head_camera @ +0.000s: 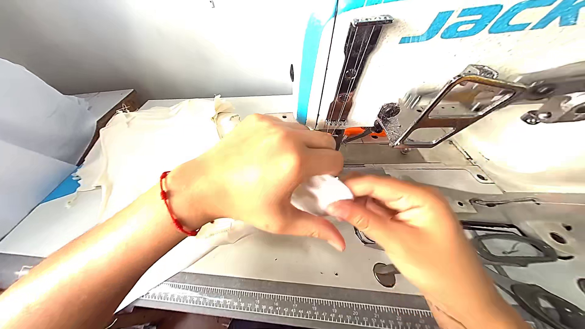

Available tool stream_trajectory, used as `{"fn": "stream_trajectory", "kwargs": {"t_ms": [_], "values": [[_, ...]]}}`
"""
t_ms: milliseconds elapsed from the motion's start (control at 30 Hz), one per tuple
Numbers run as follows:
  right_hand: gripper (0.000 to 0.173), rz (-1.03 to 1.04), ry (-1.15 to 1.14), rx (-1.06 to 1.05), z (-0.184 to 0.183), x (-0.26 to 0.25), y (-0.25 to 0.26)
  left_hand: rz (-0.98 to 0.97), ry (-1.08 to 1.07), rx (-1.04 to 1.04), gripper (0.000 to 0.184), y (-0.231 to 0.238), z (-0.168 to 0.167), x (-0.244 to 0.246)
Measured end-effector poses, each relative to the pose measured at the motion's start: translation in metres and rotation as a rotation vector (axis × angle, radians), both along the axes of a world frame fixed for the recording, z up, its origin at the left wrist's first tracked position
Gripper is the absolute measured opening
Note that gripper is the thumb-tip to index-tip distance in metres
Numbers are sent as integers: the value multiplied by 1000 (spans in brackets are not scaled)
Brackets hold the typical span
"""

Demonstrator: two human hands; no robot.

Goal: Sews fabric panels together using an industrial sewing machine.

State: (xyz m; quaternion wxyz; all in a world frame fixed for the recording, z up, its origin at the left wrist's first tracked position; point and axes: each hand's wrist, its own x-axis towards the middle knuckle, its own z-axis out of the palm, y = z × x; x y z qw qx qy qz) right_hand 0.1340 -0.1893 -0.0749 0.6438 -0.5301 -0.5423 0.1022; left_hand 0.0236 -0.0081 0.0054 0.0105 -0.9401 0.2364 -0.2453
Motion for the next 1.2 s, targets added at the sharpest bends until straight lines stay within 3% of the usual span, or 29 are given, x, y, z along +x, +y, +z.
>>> {"fn": "stream_trajectory", "kwargs": {"t_ms": [67,133,333,967,1200], "values": [[10,-46,23,15,7,-6,-3,54,6,-4,27,0,-15,1],[11,-114,-90,28,-9,-15,-11,117,-29,49,13,-4,-31,-8],[8,-231,-336,31,-52,-32,-23,312,-188,215,23,-24,-62,-31],[13,-506,-505,47,-39,-5,11,338,-185,241,26,6,-55,1],[21,-649,-680,-88,-26,9,7,387,-208,236,18,7,-59,9]]}}
